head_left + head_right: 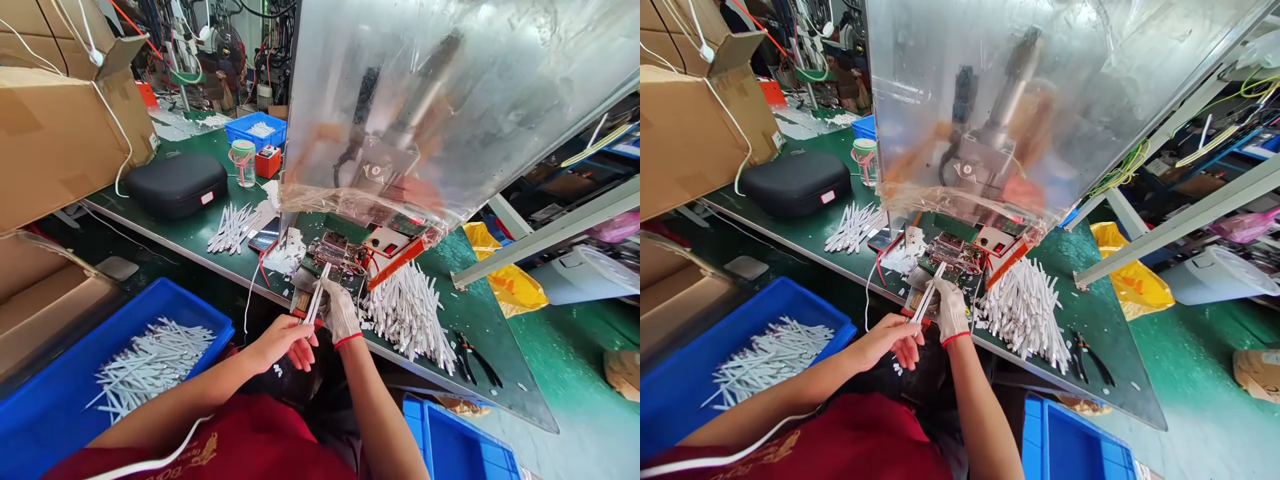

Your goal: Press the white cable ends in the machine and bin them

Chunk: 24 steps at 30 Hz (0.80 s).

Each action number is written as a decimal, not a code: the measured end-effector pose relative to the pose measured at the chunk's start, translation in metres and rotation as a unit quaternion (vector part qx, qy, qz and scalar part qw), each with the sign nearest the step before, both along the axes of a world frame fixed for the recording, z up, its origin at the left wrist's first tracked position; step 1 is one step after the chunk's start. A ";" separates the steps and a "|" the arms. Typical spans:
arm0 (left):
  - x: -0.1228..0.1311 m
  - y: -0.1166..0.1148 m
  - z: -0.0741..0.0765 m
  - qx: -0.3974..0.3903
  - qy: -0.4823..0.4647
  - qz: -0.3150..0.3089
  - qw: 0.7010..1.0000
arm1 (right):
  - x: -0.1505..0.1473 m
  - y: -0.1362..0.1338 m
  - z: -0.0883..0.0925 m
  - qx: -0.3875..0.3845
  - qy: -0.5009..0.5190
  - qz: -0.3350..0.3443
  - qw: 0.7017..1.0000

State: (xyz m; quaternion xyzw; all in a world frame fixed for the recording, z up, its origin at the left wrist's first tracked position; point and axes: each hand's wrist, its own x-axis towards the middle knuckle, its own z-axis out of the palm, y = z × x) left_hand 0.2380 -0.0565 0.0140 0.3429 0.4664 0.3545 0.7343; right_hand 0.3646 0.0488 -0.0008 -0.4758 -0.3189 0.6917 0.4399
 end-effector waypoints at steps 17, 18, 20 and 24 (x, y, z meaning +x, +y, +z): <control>0.010 0.010 -0.004 -0.011 -0.007 -0.016 1.000 | -0.009 0.033 0.004 0.003 0.018 -0.011 1.000; 0.011 0.010 -0.006 -0.013 -0.011 -0.015 1.000 | -0.009 0.032 0.004 0.008 0.013 -0.014 1.000; 0.013 0.011 -0.010 -0.014 -0.019 -0.013 1.000 | -0.009 0.031 0.003 0.020 0.001 -0.016 1.000; 0.014 0.012 -0.015 -0.005 -0.031 -0.009 0.999 | -0.008 0.031 -0.001 0.037 -0.016 -0.016 0.999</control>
